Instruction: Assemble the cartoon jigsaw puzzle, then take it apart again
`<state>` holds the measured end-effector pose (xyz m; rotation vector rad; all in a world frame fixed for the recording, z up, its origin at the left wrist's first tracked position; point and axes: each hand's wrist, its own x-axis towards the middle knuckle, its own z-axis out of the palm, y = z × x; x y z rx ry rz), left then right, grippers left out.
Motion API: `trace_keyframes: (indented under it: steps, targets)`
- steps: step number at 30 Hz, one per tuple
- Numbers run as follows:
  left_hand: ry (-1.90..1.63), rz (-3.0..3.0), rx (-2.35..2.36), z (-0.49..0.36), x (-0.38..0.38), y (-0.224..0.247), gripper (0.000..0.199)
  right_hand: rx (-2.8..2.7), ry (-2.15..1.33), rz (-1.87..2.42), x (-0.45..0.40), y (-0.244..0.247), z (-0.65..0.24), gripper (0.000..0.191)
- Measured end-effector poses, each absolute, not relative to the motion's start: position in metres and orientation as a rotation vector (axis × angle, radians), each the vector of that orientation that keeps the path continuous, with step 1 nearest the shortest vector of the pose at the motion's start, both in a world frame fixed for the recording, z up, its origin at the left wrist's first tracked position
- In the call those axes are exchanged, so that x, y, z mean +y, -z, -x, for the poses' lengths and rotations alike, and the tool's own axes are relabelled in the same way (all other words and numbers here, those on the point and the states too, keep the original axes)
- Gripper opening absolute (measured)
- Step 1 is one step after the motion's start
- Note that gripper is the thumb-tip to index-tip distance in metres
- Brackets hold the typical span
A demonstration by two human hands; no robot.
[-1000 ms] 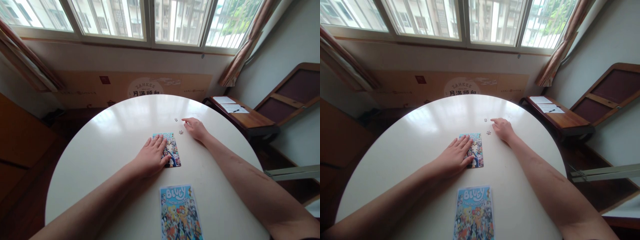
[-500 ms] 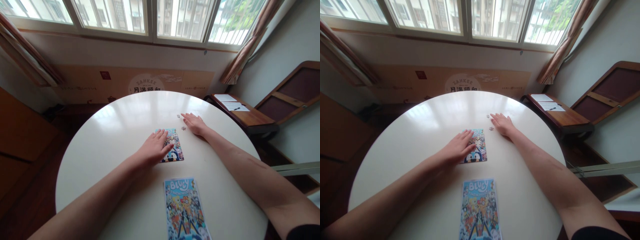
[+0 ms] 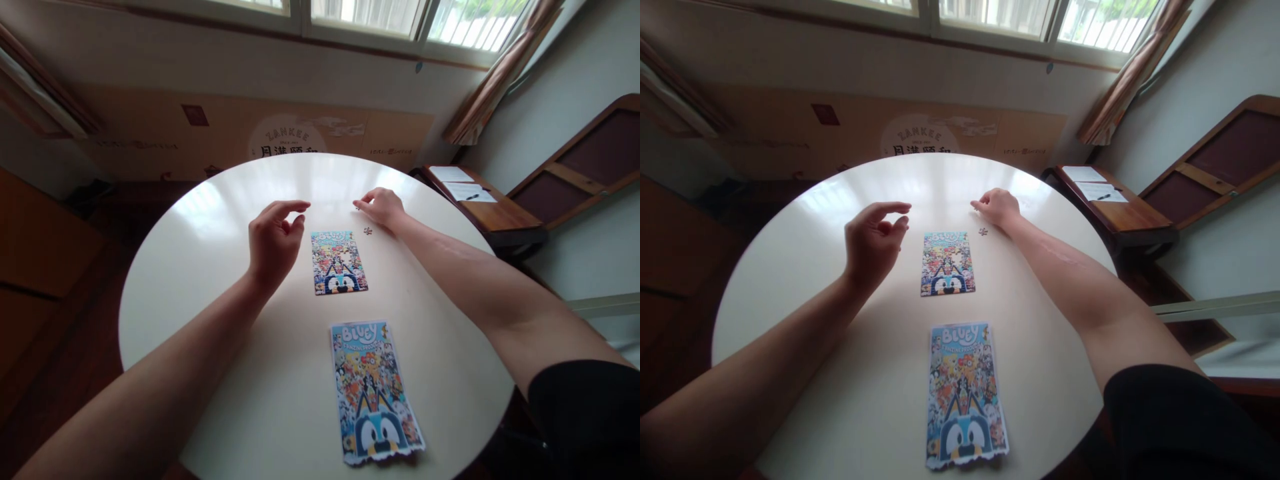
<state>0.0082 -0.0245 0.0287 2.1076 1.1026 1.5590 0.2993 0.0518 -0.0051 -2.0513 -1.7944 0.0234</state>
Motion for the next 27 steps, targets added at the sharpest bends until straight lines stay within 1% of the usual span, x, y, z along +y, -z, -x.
trace_keyframes:
  steps: [3, 6, 9, 12, 20, 24, 27]
  targets:
    - [-1.549, -2.056, 1.078, -0.007, -0.022, -0.025, 0.017, -1.794, -0.133, 2.145, 0.059, -0.007, -0.292, 0.022]
    - [-1.552, -1.999, 1.059, -0.007, -0.021, -0.024, 0.023, -1.772, -0.274, 2.216, 0.066, -0.019, -0.291, 0.011]
    - [-1.546, -1.944, 1.040, -0.006, -0.021, -0.024, 0.026, -1.754, -0.420, 2.258, 0.070, -0.027, -0.292, 0.014]
    - [-1.537, -1.886, 1.016, -0.006, -0.021, -0.023, 0.023, -1.725, -0.584, 2.293, 0.071, -0.031, -0.294, 0.019]
    - [-1.498, -1.782, 0.999, -0.006, -0.026, -0.030, 0.017, -1.741, -0.951, 2.268, 0.059, -0.046, -0.297, 0.014]
    - [-1.481, -1.806, 0.989, -0.005, -0.027, -0.030, 0.018, -1.783, -1.003, 2.193, 0.049, -0.047, -0.297, 0.015]
    - [-1.467, -1.914, 0.961, -0.005, -0.025, -0.026, 0.024, -1.790, -0.982, 2.141, 0.046, -0.041, -0.300, 0.018]
